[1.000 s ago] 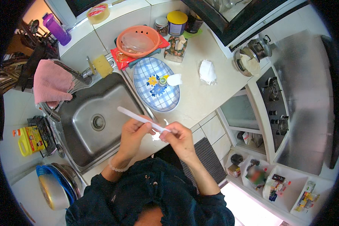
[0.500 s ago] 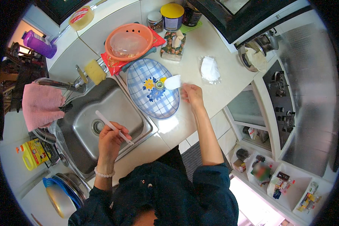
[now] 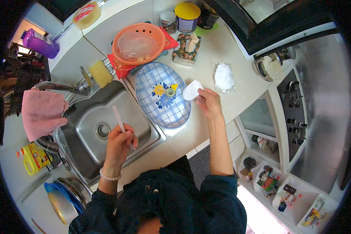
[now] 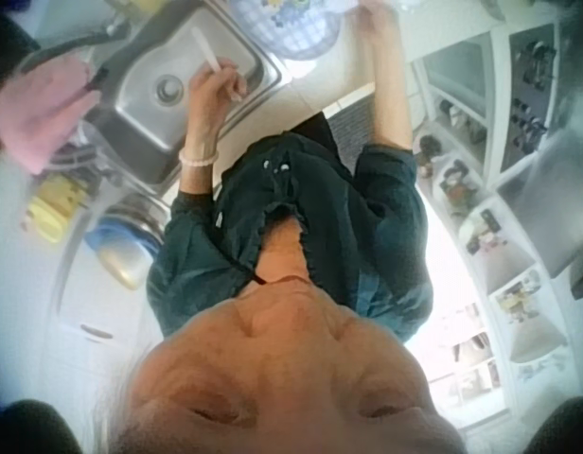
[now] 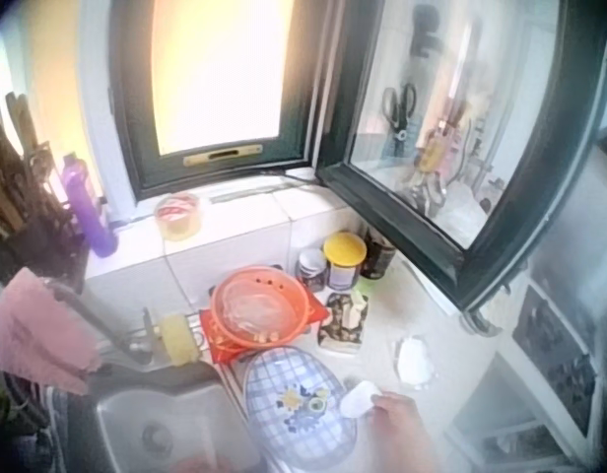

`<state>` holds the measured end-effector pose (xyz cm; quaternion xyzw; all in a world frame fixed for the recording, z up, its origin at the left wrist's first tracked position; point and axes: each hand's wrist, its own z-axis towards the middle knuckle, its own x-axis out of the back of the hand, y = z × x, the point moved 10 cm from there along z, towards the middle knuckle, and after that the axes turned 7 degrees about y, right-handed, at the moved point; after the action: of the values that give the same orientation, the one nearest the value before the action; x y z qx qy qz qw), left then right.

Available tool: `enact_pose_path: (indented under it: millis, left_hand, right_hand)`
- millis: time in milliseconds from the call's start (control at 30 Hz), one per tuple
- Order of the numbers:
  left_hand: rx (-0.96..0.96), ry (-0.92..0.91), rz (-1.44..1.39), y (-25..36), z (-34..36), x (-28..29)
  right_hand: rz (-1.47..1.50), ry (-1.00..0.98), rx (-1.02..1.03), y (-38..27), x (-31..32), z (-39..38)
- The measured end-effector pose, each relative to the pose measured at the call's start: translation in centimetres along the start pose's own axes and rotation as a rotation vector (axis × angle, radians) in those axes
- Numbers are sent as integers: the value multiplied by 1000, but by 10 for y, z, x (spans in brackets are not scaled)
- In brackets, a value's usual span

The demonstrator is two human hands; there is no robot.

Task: The person takes a new aerator or filter component from a plastic bag and installs it onto a kitchen faucet by hand.

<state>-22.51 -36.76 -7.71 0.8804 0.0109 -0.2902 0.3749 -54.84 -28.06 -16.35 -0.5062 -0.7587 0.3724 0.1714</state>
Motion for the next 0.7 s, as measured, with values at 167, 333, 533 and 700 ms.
enact_pose_path:
  millis: [167,333,533,700]
  left_hand:
    - [51,19,118,-4,-6,-7]
    - [24,23,57,-17,-6,-19]
    - [-16,-1,101,-23,-6,-36]
    - [9,-133,92,-28,-18,-56]
  right_hand:
    - [-54,-139,199,-37,-10,-63]
    - [-82,-275,237,-19,-35,-117]
    - [21,-361,197,-7,-64,-171]
    - [44,-401,229,-7,-70,-195]
